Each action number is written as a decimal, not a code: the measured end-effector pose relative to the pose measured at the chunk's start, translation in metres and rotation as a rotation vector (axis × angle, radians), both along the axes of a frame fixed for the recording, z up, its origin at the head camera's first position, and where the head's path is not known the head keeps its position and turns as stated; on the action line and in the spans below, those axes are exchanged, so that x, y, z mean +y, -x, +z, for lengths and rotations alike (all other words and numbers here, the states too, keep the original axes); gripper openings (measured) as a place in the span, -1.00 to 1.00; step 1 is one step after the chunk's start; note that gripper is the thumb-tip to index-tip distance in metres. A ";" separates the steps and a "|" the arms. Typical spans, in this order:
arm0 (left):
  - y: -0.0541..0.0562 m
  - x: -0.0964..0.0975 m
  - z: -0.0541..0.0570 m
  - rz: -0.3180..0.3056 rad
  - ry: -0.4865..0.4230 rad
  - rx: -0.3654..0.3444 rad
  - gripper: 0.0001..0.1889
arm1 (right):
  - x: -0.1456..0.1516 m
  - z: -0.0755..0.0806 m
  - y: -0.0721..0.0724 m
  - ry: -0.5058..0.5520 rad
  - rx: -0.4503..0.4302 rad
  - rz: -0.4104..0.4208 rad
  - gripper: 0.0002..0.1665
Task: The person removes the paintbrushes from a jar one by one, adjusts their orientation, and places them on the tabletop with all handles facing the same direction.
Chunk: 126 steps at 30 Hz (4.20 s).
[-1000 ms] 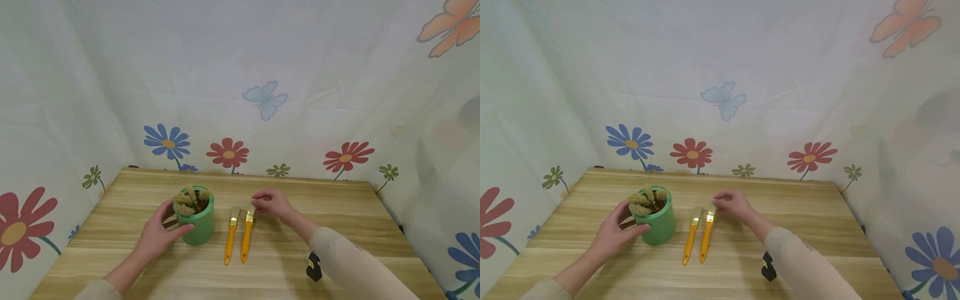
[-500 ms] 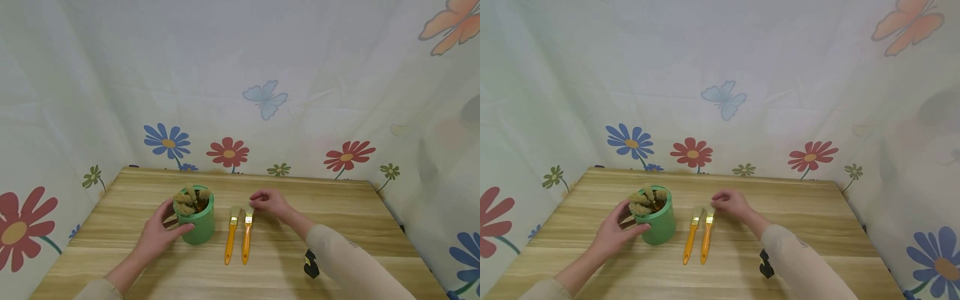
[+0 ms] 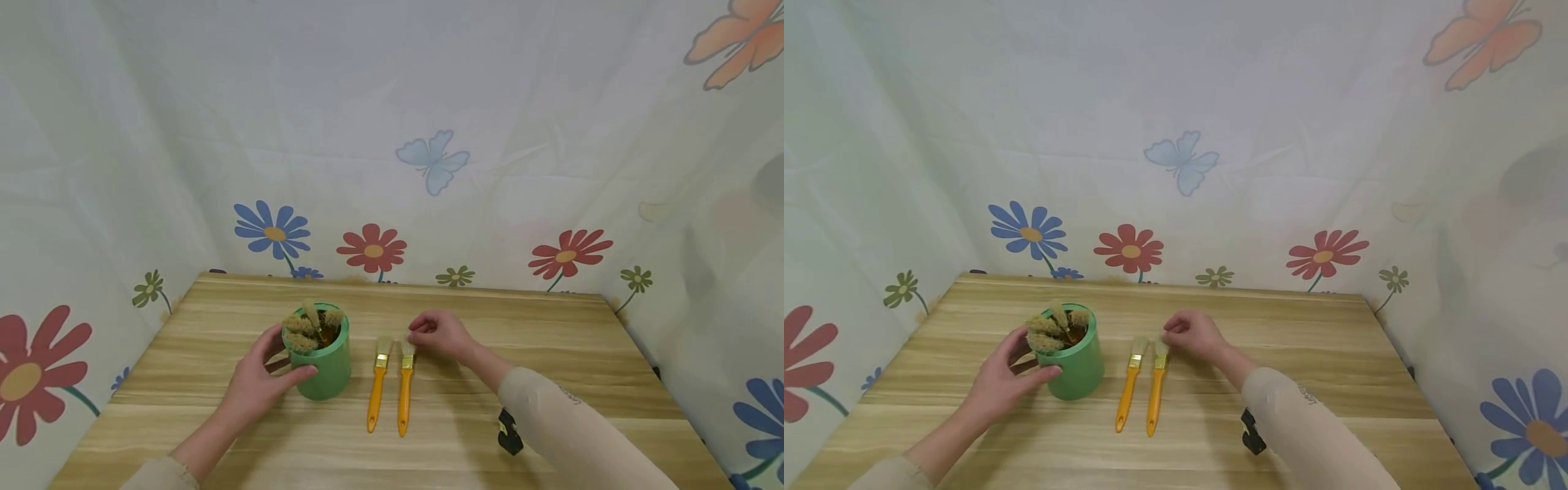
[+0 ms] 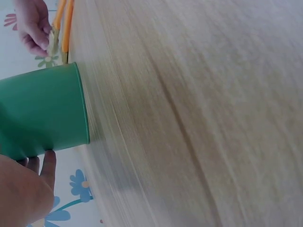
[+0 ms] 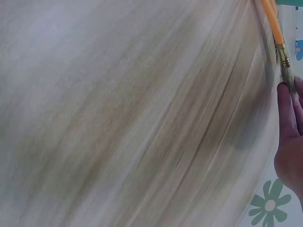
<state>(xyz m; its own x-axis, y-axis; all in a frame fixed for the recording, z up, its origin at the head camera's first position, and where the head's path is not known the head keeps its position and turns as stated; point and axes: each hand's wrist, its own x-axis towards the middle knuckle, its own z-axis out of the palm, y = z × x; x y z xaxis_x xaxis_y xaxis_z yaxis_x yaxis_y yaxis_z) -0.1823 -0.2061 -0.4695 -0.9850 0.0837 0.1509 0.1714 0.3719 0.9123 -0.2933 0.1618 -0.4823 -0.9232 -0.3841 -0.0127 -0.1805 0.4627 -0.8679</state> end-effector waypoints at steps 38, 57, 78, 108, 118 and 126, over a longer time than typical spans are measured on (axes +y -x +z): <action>0.001 -0.001 0.000 0.006 0.018 -0.001 -0.05 | 0.013 0.026 -0.002 -0.051 0.042 -0.009 -0.66; 0.000 0.000 -0.002 0.004 0.009 0.001 -0.05 | -0.011 0.074 -0.019 0.052 0.115 0.062 -0.56; 0.000 0.000 -0.004 0.016 0.010 0.013 -0.06 | -0.056 0.105 -0.039 0.089 0.219 0.193 -0.15; 0.002 0.000 -0.002 0.018 0.008 0.009 -0.05 | -0.100 0.090 -0.036 0.051 0.326 0.262 -0.34; 0.002 0.001 -0.002 0.014 0.007 0.006 -0.06 | -0.108 0.086 -0.035 0.027 0.373 0.231 -0.60; 0.000 0.001 -0.003 0.012 0.001 0.019 -0.07 | -0.113 0.086 -0.034 0.011 0.382 0.193 -0.71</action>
